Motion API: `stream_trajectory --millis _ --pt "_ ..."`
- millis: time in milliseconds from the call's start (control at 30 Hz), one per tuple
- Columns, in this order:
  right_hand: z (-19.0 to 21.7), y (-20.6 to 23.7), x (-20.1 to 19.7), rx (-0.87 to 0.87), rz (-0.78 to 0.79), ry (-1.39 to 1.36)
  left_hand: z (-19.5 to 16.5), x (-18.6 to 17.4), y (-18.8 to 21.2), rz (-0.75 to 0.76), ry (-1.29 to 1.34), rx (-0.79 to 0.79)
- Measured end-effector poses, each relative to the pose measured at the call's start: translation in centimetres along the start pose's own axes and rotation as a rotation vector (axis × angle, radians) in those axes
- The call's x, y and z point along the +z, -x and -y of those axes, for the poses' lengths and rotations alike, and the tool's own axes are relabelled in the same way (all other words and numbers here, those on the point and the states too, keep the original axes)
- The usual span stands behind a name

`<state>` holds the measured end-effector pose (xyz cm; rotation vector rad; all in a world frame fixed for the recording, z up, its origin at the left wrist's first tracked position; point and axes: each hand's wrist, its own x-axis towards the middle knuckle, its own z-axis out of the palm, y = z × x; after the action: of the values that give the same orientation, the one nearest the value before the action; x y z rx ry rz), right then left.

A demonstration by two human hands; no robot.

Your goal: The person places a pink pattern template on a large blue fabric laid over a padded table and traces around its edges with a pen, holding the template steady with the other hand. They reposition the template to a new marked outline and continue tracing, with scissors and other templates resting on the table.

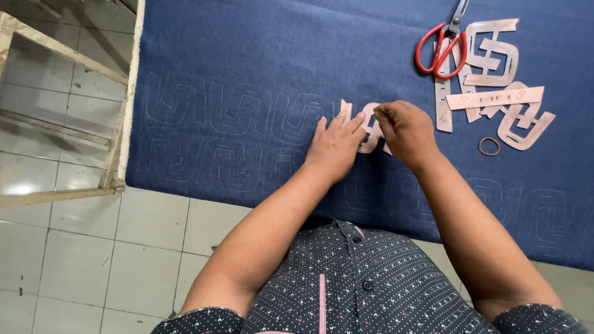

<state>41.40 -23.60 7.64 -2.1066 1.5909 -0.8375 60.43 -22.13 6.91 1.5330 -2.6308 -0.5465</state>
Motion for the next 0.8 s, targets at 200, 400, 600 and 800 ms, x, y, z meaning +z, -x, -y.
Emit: stream_trajectory --millis 200,400,600,800 --pt "1.0 1.3 -1.0 0.207 0.148 -0.13 0.4 0.3 0.2 -0.1 0.011 0.023" --pt "1.6 2.3 -0.9 0.254 0.093 -0.193 0.9 0.4 0.2 -0.141 0.039 0.027" --pt "2.1 3.5 -0.2 -0.004 0.07 -0.071 1.7 1.5 -0.2 -0.118 0.101 -0.011" --pt "2.5 3.9 0.0 0.074 -0.016 -0.071 1.9 2.5 -0.2 -0.229 0.092 0.028"
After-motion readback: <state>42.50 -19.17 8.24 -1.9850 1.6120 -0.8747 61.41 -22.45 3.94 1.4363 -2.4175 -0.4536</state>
